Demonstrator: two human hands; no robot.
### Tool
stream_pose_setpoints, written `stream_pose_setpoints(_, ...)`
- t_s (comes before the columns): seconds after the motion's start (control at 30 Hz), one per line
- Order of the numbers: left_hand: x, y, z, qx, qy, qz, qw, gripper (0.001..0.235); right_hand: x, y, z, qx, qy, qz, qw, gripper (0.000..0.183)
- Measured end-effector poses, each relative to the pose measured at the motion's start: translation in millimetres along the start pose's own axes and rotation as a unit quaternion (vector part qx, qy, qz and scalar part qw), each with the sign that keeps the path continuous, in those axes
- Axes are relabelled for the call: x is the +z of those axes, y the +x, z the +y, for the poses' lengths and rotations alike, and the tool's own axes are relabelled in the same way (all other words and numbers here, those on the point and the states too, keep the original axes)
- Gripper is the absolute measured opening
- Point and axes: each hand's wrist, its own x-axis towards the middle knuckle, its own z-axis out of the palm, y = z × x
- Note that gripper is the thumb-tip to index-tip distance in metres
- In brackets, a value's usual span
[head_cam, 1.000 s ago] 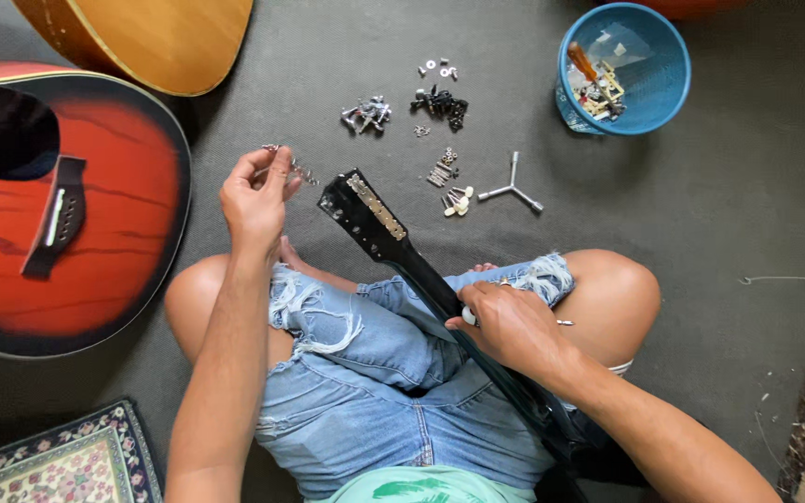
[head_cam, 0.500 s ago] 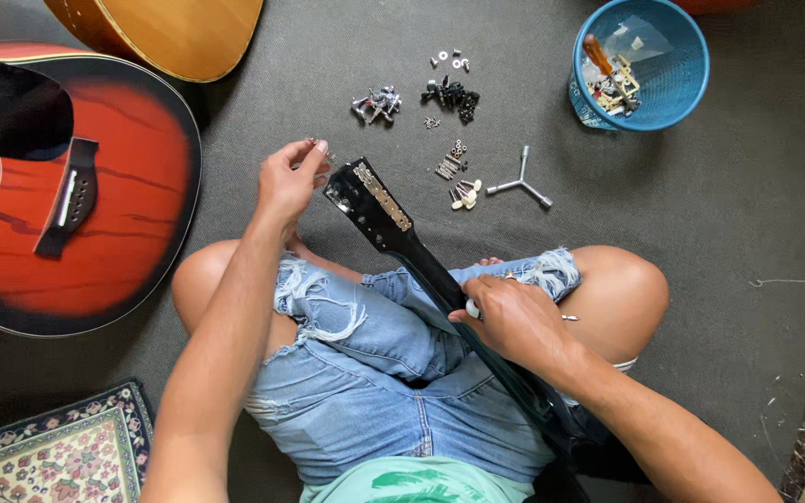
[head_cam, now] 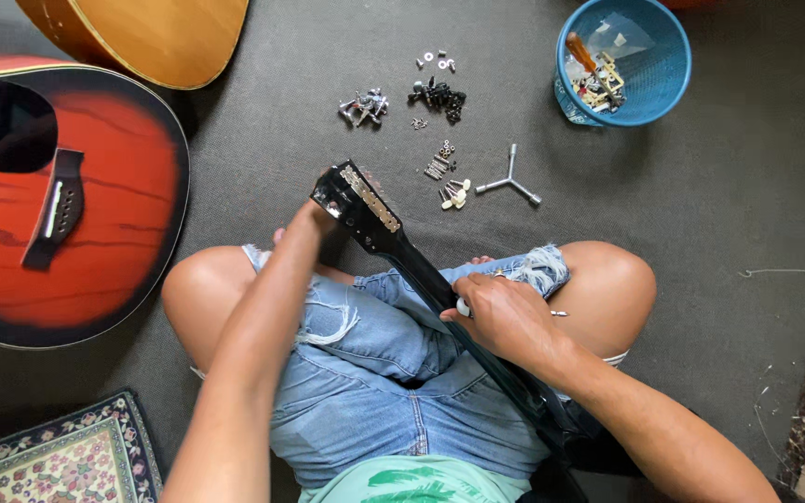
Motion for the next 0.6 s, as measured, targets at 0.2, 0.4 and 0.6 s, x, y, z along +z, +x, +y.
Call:
stream_pose_setpoints(0.2, 109.6, -0.7, 24.1, -0.081, -0.256, 0.057, 0.962, 0.045, 9.7, -0.1, 3.2, -0.004, 0.000, 0.015, 1.000, 0.032)
stream_pose_setpoints(0.4, 122.8, 12.1, -12.9, -0.020, -0.130, 0.120, 0.984, 0.035, 6.5, 1.0, 4.2, -0.014, -0.010, 0.005, 1.000, 0.032)
stream_pose_setpoints(0.6, 93.0, -19.8, 0.5, 0.090, 0.057, 0.144, 0.984, 0.051, 1.8, 0.8, 1.6, -0.006, 0.000, -0.011, 1.000, 0.032)
